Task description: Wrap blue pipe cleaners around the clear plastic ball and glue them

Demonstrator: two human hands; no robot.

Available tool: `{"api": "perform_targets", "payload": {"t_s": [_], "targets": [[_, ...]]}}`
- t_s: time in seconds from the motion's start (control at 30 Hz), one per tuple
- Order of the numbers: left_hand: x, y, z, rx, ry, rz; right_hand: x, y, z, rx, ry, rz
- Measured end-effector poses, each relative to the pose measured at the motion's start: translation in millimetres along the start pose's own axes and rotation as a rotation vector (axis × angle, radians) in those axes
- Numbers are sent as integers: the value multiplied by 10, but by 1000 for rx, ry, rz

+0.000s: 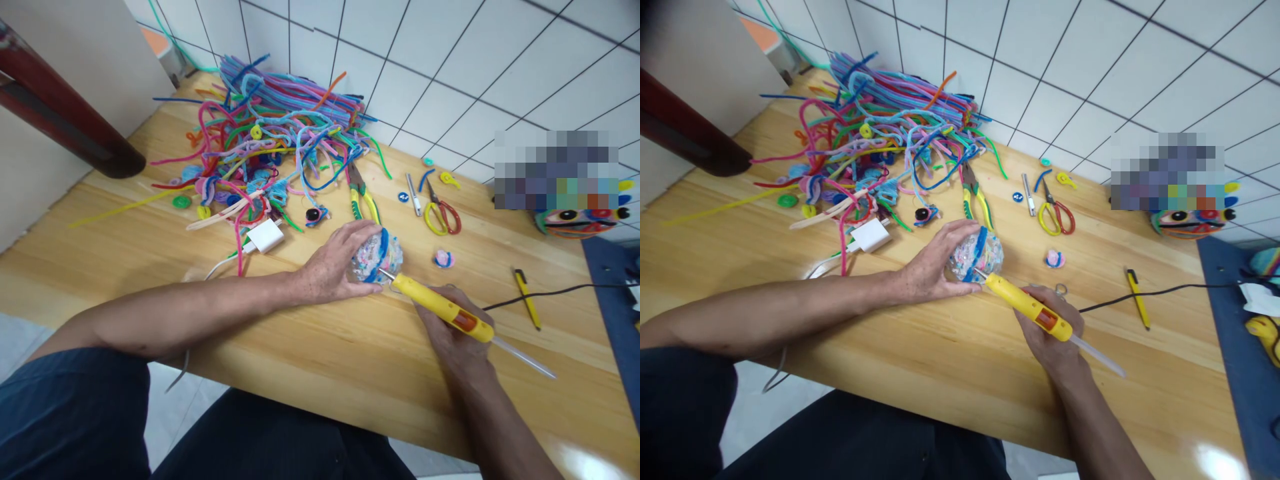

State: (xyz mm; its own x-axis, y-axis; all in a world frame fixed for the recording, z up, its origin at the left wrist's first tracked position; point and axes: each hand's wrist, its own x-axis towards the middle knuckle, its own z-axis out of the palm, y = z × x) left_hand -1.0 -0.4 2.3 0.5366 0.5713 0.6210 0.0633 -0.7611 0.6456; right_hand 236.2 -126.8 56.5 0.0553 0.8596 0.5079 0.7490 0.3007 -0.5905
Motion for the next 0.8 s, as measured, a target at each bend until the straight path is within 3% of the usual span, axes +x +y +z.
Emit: {"api": "perform_targets", "payload": {"t_s": [0.33, 0.47, 0.6, 0.67, 0.8], "targets": [[-1, 14, 10, -22, 3, -19, -55, 92, 3, -16, -6, 61], [-11, 85, 4, -14, -2, -34, -64, 150, 41, 33, 24, 176], [-32, 146, -14, 14, -29, -94, 86, 440, -90, 55, 360, 437], [-35, 163, -25, 19, -25, -114, 210, 648, -235, -43, 490, 525], [-27, 180, -46, 28, -10, -114, 345, 1027, -493, -326, 367, 703]]}}
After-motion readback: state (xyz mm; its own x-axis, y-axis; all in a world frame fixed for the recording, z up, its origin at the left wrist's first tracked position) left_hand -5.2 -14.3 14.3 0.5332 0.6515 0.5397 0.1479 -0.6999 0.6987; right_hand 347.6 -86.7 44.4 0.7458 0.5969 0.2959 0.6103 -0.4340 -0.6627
